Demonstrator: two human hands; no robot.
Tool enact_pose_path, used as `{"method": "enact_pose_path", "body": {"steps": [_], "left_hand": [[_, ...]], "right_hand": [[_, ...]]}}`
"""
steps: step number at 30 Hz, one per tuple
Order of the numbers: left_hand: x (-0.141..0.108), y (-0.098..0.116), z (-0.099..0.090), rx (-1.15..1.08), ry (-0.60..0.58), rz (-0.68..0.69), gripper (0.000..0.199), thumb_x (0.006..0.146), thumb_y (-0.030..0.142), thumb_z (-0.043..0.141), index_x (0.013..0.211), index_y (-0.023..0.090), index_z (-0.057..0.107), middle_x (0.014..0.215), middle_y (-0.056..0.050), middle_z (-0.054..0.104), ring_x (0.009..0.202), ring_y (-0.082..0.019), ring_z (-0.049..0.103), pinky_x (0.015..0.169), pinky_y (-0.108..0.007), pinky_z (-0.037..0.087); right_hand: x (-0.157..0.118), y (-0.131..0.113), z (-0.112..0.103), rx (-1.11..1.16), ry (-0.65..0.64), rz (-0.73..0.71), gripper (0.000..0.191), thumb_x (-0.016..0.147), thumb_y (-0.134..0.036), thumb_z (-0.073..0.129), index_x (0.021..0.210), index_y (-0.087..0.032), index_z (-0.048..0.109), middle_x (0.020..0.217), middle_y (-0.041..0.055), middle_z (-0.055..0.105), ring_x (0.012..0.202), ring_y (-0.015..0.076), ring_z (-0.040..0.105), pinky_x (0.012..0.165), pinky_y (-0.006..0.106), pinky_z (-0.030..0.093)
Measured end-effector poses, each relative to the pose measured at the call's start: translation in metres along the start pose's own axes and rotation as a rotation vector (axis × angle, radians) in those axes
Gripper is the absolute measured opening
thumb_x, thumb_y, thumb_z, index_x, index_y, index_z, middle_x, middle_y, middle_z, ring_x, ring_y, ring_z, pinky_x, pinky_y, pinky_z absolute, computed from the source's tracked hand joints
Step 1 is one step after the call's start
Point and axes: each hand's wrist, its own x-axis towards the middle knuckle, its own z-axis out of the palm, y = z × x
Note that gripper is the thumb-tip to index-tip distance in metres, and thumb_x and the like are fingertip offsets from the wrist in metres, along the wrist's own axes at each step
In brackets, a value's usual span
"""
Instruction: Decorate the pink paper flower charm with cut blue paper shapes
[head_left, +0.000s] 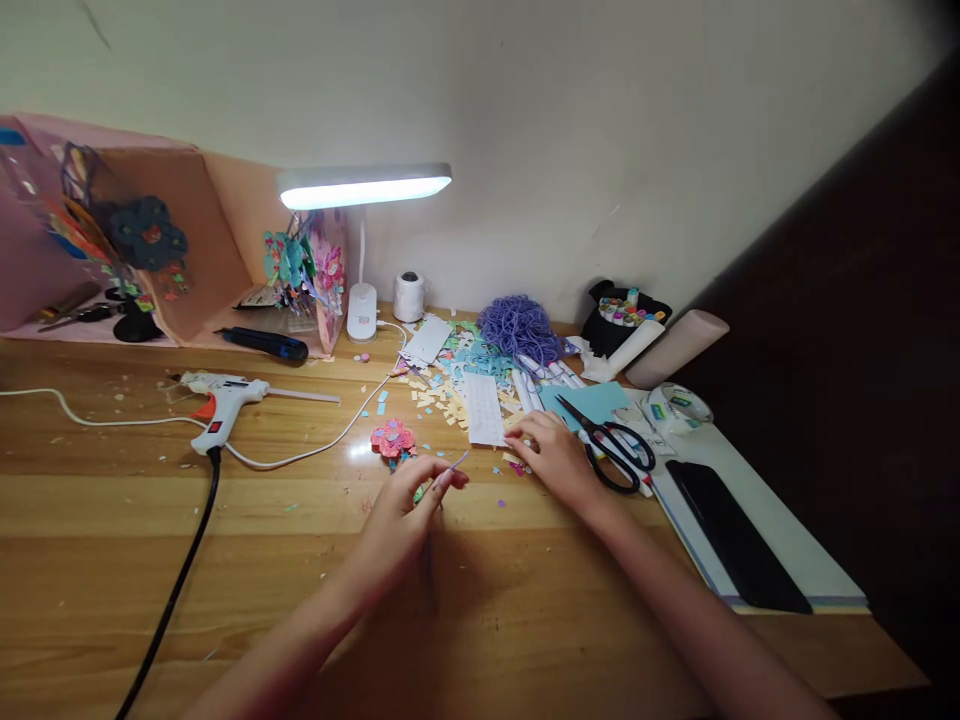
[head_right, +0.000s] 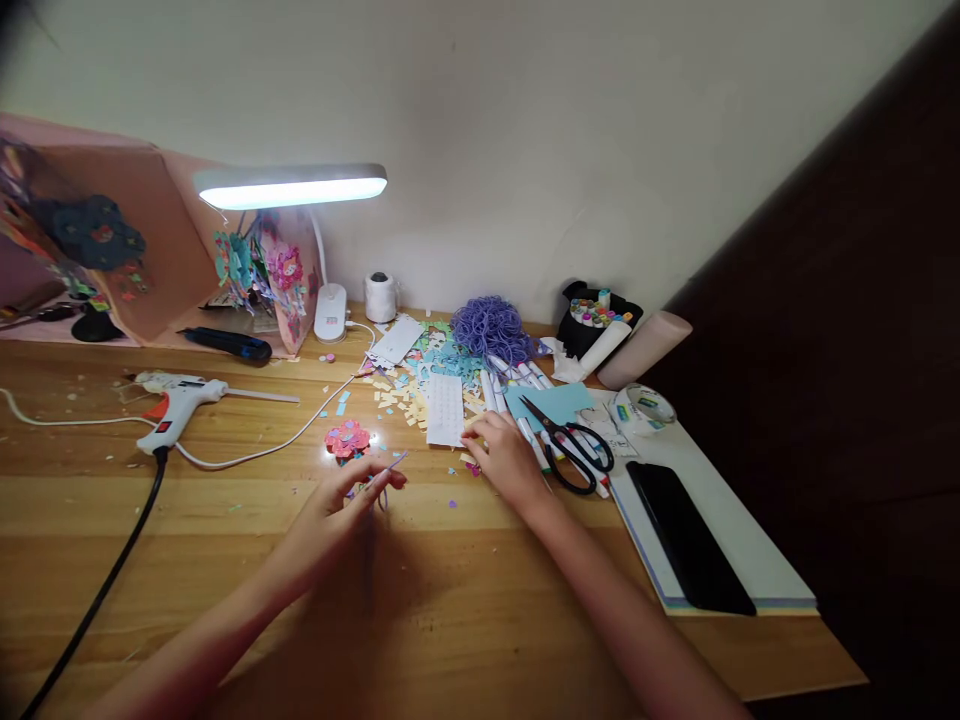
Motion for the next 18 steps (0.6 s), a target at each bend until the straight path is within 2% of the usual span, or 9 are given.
{"method": "enact_pose_path", "body": {"steps": [3,6,11,18], "left_hand": [[-0.001,0.000,0.003,-0.095,-0.049,-0.090,0.025,0.093,0.034,0.042,0.088,0.018,0.060,0.077,-0.001,0.060,0.077,-0.018,0.055,0.074,-0.028,0.039],[-0.003,0.000,0.004,-0.126,-0.048,-0.137,0.025,0.092,0.034,0.043,0.090,0.017,0.060,0.068,0.001,0.054,0.069,-0.016,0.052,0.067,-0.027,0.037],[-0.003,-0.001,0.003,-0.143,-0.063,-0.165,0.025,0.091,0.035,0.043,0.089,0.016,0.060,0.067,0.002,0.051,0.066,-0.015,0.048,0.064,-0.026,0.034],[0.001,-0.004,0.005,-0.173,-0.076,-0.195,0.027,0.089,0.038,0.044,0.089,0.016,0.059,0.066,0.002,0.049,0.064,-0.014,0.045,0.061,-0.026,0.032]], "right_hand": [[0.006,-0.003,0.019,0.089,0.029,-0.020,0.010,0.085,-0.016,0.059,0.078,-0.019,0.066,0.086,0.0059,0.067,0.088,0.0216,0.057,0.080,0.032,0.044],[0.006,0.001,0.027,0.146,0.052,-0.019,0.009,0.084,-0.014,0.060,0.078,-0.018,0.065,0.082,0.0060,0.066,0.085,0.0214,0.058,0.078,0.032,0.044],[0.009,0.005,0.030,0.200,0.055,-0.018,0.008,0.082,-0.012,0.061,0.079,-0.018,0.066,0.083,0.0064,0.067,0.087,0.0216,0.057,0.080,0.033,0.043],[0.023,0.008,0.026,0.223,-0.048,-0.025,0.014,0.076,-0.006,0.063,0.071,-0.018,0.059,0.075,0.0042,0.062,0.076,0.0202,0.055,0.070,0.031,0.042]]}}
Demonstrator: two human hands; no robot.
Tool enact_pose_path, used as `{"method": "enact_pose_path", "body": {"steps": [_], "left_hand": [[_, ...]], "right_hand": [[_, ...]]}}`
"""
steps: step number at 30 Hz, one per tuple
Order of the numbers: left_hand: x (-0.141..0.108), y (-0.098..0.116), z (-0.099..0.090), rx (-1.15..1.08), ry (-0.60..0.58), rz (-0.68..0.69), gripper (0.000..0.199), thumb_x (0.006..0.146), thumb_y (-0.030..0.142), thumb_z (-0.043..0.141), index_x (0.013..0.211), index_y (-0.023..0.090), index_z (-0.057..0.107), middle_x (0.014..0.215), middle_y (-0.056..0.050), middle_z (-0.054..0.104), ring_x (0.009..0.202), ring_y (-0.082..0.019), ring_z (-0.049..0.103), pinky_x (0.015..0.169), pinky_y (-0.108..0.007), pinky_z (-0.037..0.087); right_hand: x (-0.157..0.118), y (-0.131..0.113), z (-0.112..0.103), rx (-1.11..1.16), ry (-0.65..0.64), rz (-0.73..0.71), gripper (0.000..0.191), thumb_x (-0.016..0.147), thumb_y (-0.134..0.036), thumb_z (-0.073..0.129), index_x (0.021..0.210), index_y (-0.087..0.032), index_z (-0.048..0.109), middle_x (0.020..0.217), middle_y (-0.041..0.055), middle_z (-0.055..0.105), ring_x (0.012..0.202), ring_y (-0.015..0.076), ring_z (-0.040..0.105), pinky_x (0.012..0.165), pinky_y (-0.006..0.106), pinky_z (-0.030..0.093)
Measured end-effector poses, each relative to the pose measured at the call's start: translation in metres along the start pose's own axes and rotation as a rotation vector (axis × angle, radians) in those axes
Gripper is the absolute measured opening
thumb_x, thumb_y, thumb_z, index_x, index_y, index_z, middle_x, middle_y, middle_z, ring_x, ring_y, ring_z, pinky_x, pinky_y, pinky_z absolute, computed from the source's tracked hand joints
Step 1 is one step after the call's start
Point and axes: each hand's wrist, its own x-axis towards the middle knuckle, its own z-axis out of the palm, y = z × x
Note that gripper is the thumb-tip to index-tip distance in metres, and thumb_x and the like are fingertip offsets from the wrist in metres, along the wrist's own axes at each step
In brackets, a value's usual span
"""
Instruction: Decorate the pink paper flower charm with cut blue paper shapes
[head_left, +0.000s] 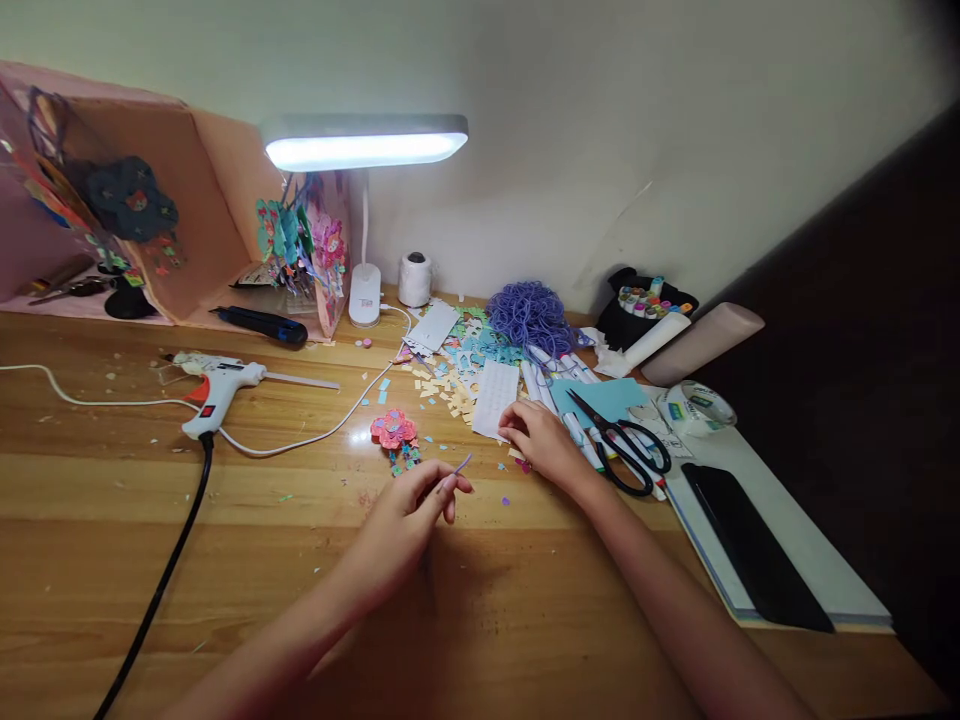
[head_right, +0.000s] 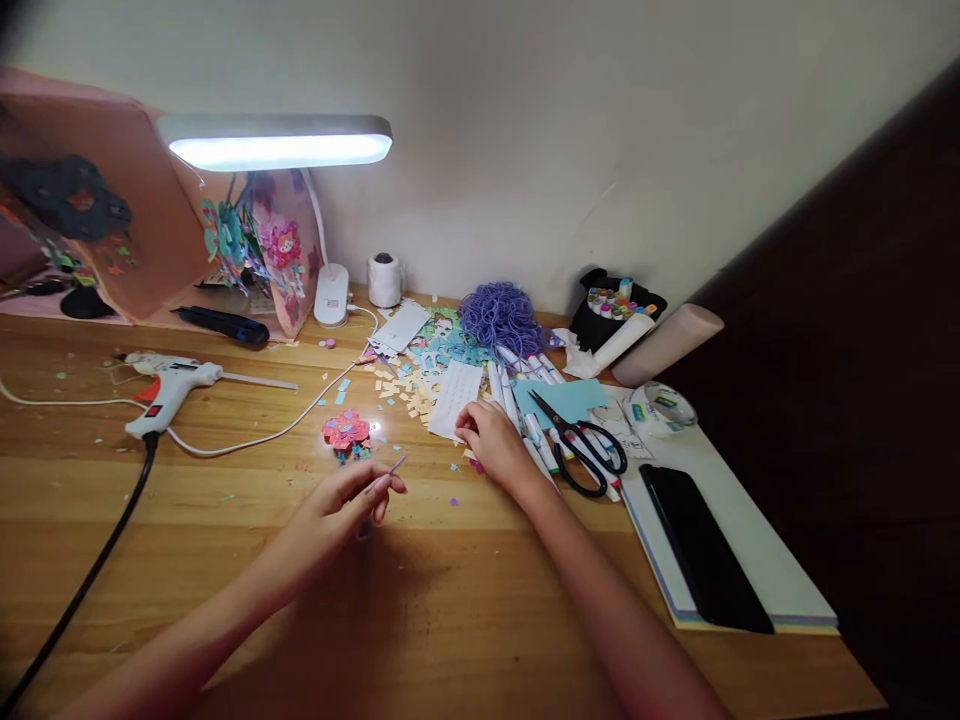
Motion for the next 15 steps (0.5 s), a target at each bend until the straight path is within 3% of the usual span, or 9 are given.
{"method": "enact_pose_path", "body": {"steps": [11,15], "left_hand": [[0.004,-0.005,-0.002,-0.147,-0.083,0.001,0.032,0.084,0.046,0.053,0.087,0.015,0.062,0.060,0.005,0.046,0.058,-0.012,0.041,0.057,-0.024,0.027],[0.006,-0.005,-0.001,-0.200,-0.090,-0.020,0.034,0.080,0.048,0.058,0.086,0.015,0.061,0.058,0.005,0.046,0.057,-0.011,0.042,0.056,-0.024,0.026]], "right_hand": [[-0.005,0.000,-0.010,0.181,-0.019,0.082,0.006,0.076,-0.015,0.064,0.072,-0.019,0.063,0.072,0.0017,0.067,0.067,0.0170,0.061,0.066,0.030,0.045],[-0.010,-0.003,-0.013,0.303,0.061,0.144,0.009,0.073,-0.025,0.069,0.076,-0.019,0.062,0.074,0.0024,0.068,0.071,0.0185,0.064,0.068,0.032,0.050]]}}
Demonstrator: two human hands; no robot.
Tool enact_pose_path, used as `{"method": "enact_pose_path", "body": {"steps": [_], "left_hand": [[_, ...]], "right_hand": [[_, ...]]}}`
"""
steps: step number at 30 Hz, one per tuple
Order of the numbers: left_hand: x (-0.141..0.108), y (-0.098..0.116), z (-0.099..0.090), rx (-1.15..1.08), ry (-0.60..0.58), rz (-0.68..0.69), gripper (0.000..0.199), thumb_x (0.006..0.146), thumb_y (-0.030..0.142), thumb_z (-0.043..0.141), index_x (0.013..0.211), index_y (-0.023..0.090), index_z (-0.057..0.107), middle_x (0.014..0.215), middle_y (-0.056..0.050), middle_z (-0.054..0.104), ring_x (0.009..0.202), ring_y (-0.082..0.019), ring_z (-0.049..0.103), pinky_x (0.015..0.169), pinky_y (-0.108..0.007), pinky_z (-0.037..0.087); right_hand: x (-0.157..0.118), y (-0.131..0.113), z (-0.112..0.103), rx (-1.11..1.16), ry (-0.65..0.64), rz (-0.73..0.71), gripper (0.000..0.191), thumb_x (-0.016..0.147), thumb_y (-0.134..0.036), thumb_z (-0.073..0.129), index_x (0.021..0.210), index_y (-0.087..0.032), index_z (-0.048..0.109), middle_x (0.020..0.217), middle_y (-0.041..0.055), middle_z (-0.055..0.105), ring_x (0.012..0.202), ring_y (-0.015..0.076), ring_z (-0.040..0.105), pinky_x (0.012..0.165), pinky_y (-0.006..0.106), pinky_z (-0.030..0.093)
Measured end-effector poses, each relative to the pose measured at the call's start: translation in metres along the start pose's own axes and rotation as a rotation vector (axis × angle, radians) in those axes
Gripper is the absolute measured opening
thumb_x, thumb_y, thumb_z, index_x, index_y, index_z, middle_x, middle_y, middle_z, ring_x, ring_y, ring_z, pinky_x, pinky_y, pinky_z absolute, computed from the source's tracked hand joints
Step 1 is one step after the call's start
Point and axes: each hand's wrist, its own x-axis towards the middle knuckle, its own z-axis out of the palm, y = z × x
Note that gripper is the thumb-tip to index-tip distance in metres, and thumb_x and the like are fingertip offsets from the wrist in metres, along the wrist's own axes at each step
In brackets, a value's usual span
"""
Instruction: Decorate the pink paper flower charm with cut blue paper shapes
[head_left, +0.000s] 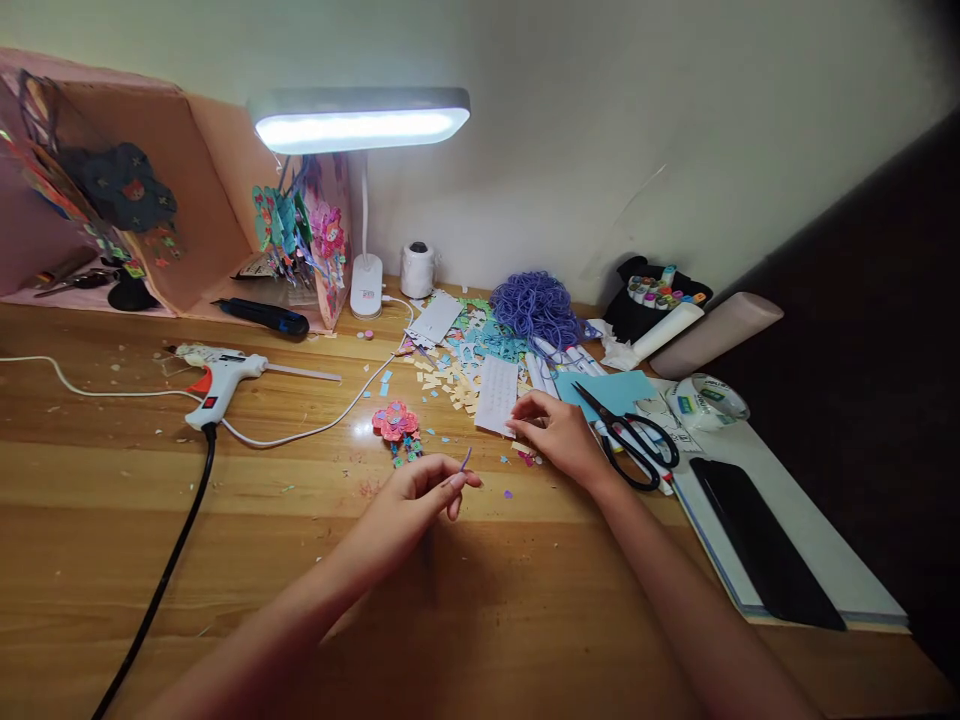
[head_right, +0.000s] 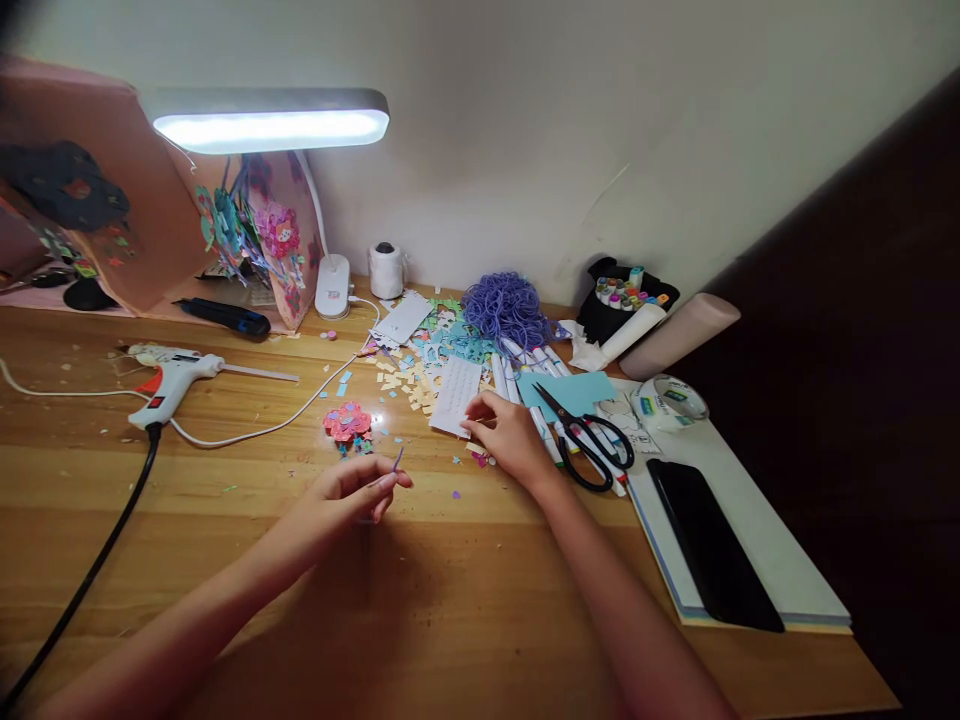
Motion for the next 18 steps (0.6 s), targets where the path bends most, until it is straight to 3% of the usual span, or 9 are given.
{"method": "enact_pose_path", "body": {"steps": [3,5,9,12,18], "left_hand": [[0.000,0.002,0.001,-0.027,-0.017,-0.018,0.034,0.079,0.047,0.059,0.091,0.015,0.061,0.057,0.006,0.047,0.055,-0.011,0.042,0.055,-0.024,0.026],[-0.001,0.003,0.001,-0.036,-0.047,-0.033,0.033,0.080,0.045,0.057,0.093,0.015,0.060,0.056,0.006,0.047,0.053,-0.010,0.041,0.055,-0.024,0.025],[-0.002,0.004,0.004,-0.024,-0.068,-0.044,0.030,0.082,0.043,0.055,0.089,0.015,0.060,0.057,0.006,0.046,0.053,-0.010,0.041,0.055,-0.024,0.027],[-0.002,0.003,0.008,-0.001,-0.085,-0.059,0.028,0.083,0.043,0.054,0.084,0.015,0.059,0.057,0.006,0.045,0.054,-0.010,0.041,0.056,-0.024,0.028],[-0.004,0.003,0.011,0.050,-0.136,-0.090,0.024,0.085,0.039,0.051,0.082,0.016,0.058,0.059,0.005,0.045,0.056,-0.010,0.042,0.055,-0.024,0.029]], "right_hand": [[-0.013,-0.012,0.002,0.146,0.028,0.024,0.023,0.073,-0.034,0.071,0.088,-0.020,0.061,0.079,0.0032,0.068,0.075,0.0188,0.066,0.069,0.032,0.053],[-0.025,-0.023,0.006,0.370,-0.010,0.074,0.027,0.073,-0.037,0.073,0.091,-0.020,0.061,0.078,0.0020,0.067,0.076,0.0178,0.067,0.070,0.030,0.054],[-0.045,-0.043,0.016,0.803,-0.055,0.189,0.032,0.064,-0.030,0.081,0.089,-0.022,0.062,0.073,-0.0024,0.064,0.077,0.0169,0.070,0.074,0.029,0.056],[-0.052,-0.052,0.024,0.877,-0.068,0.189,0.036,0.061,-0.024,0.083,0.090,-0.024,0.061,0.073,-0.0038,0.062,0.074,0.0156,0.069,0.071,0.028,0.057],[-0.059,-0.053,0.029,0.811,-0.049,0.172,0.029,0.070,-0.022,0.077,0.093,-0.024,0.060,0.073,-0.0030,0.062,0.073,0.0127,0.065,0.071,0.026,0.056]]}}
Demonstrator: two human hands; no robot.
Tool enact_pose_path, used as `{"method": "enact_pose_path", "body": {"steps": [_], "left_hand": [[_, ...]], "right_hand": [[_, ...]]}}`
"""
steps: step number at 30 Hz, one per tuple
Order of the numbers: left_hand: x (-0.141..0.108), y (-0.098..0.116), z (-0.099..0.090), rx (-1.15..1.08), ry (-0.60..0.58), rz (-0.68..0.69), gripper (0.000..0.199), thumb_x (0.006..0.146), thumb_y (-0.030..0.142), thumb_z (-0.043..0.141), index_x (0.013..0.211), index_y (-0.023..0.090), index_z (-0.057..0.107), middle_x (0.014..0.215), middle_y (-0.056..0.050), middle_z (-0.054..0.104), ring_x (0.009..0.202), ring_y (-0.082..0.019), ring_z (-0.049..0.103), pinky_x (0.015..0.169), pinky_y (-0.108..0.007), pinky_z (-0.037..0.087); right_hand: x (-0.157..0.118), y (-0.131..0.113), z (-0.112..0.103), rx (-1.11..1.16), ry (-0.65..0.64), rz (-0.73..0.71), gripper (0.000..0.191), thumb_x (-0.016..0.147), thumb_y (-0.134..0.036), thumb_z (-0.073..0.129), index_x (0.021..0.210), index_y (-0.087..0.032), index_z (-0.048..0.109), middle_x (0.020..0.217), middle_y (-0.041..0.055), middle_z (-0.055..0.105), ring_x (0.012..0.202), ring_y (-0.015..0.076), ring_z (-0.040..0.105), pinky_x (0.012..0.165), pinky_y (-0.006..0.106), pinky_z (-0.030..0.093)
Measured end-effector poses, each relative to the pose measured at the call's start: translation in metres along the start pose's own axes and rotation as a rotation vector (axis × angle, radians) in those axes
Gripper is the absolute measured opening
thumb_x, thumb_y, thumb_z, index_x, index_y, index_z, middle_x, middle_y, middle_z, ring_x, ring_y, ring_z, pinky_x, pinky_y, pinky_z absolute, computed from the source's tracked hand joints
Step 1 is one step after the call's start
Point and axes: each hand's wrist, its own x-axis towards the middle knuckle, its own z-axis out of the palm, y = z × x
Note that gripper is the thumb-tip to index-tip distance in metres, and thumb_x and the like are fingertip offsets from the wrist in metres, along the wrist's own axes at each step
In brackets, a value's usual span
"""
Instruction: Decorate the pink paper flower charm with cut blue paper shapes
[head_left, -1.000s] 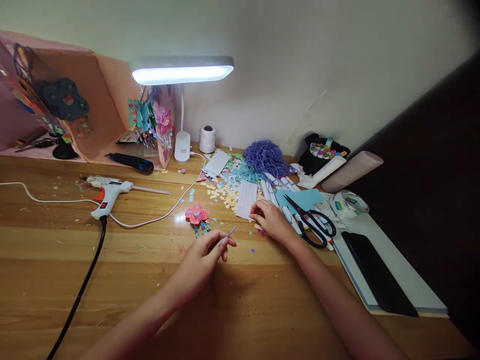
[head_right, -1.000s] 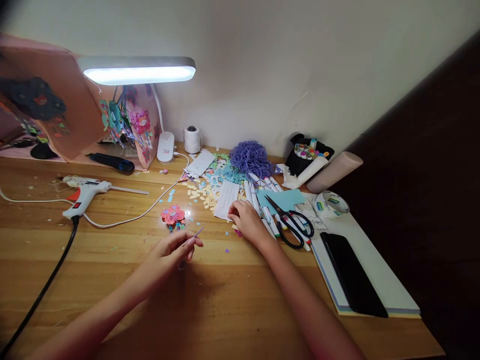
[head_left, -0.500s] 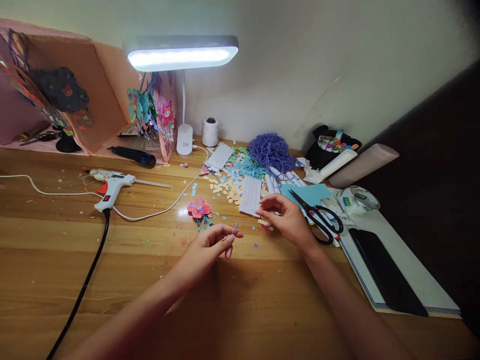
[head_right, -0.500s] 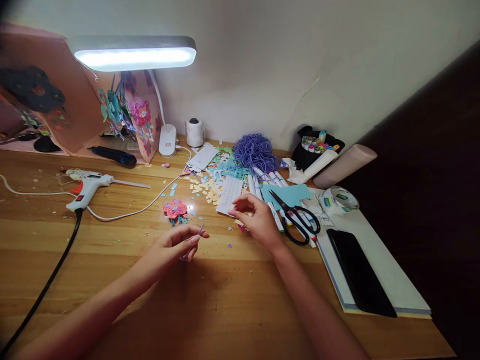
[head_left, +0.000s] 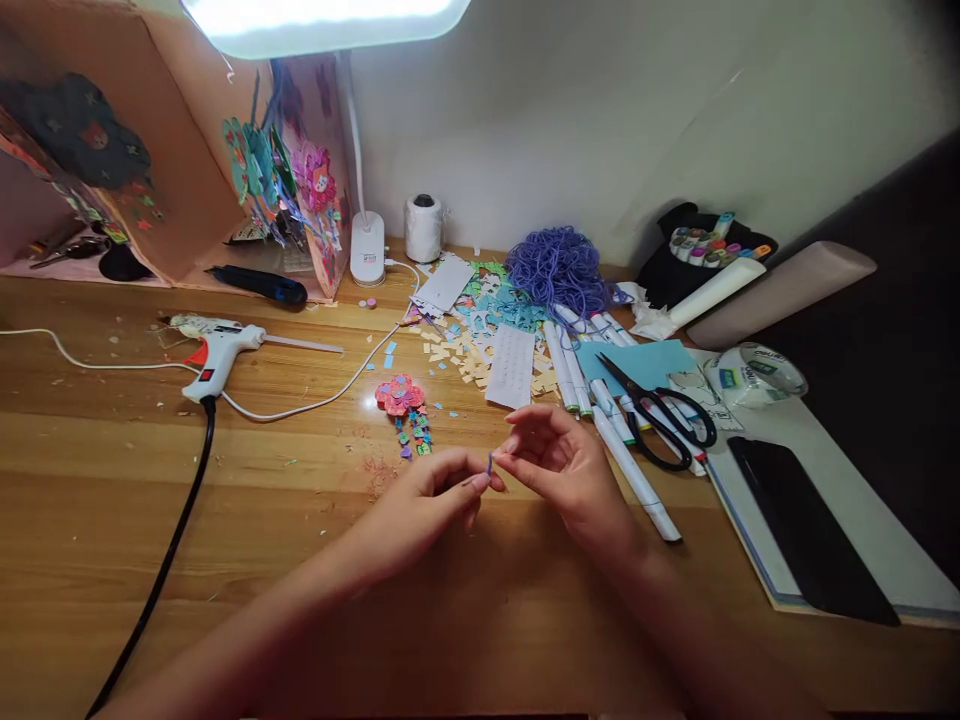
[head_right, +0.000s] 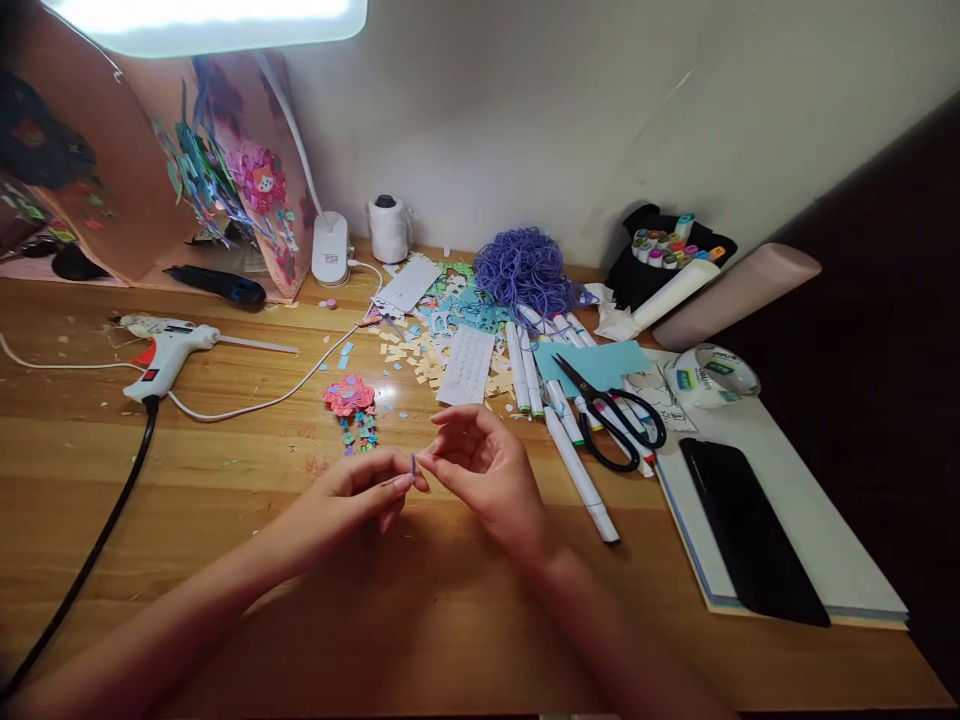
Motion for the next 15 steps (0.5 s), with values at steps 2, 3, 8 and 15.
{"method": "enact_pose_path", "body": {"steps": [2,3,8,15], "left_hand": [[-0.0003,0.0004,-0.0003,0.014,-0.004,-0.012,0.022,0.086,0.037,0.051,0.083,0.016,0.057,0.060,0.005,0.045,0.057,-0.010,0.042,0.055,-0.023,0.029],[-0.0004,0.0005,-0.0004,0.020,-0.004,-0.018,0.021,0.086,0.037,0.050,0.083,0.017,0.057,0.060,0.006,0.045,0.057,-0.010,0.042,0.055,-0.023,0.029],[0.0001,-0.0009,-0.0003,0.058,-0.005,-0.051,0.020,0.087,0.035,0.051,0.081,0.017,0.056,0.061,0.005,0.046,0.058,-0.010,0.042,0.056,-0.022,0.030],[0.0000,-0.0034,-0.0002,0.059,-0.022,-0.071,0.021,0.086,0.037,0.052,0.083,0.017,0.057,0.071,0.003,0.051,0.060,-0.010,0.045,0.058,-0.023,0.033]], "right_hand": [[-0.0015,0.0002,-0.0015,-0.004,0.001,-0.002,0.029,0.071,-0.021,0.076,0.094,-0.024,0.059,0.076,-0.0025,0.063,0.075,0.0127,0.066,0.073,0.025,0.056],[-0.0020,0.0002,-0.0021,0.009,-0.007,0.001,0.031,0.070,-0.021,0.077,0.095,-0.024,0.059,0.077,-0.0024,0.063,0.077,0.0131,0.066,0.074,0.025,0.056],[-0.0019,0.0003,-0.0018,0.053,-0.024,0.013,0.039,0.066,-0.020,0.080,0.097,-0.025,0.058,0.077,-0.0039,0.061,0.073,0.0122,0.065,0.070,0.025,0.057],[0.0009,0.0013,-0.0025,0.042,-0.002,0.055,0.051,0.062,-0.024,0.082,0.105,-0.025,0.054,0.083,-0.0023,0.058,0.080,0.0163,0.068,0.075,0.030,0.059]]}}
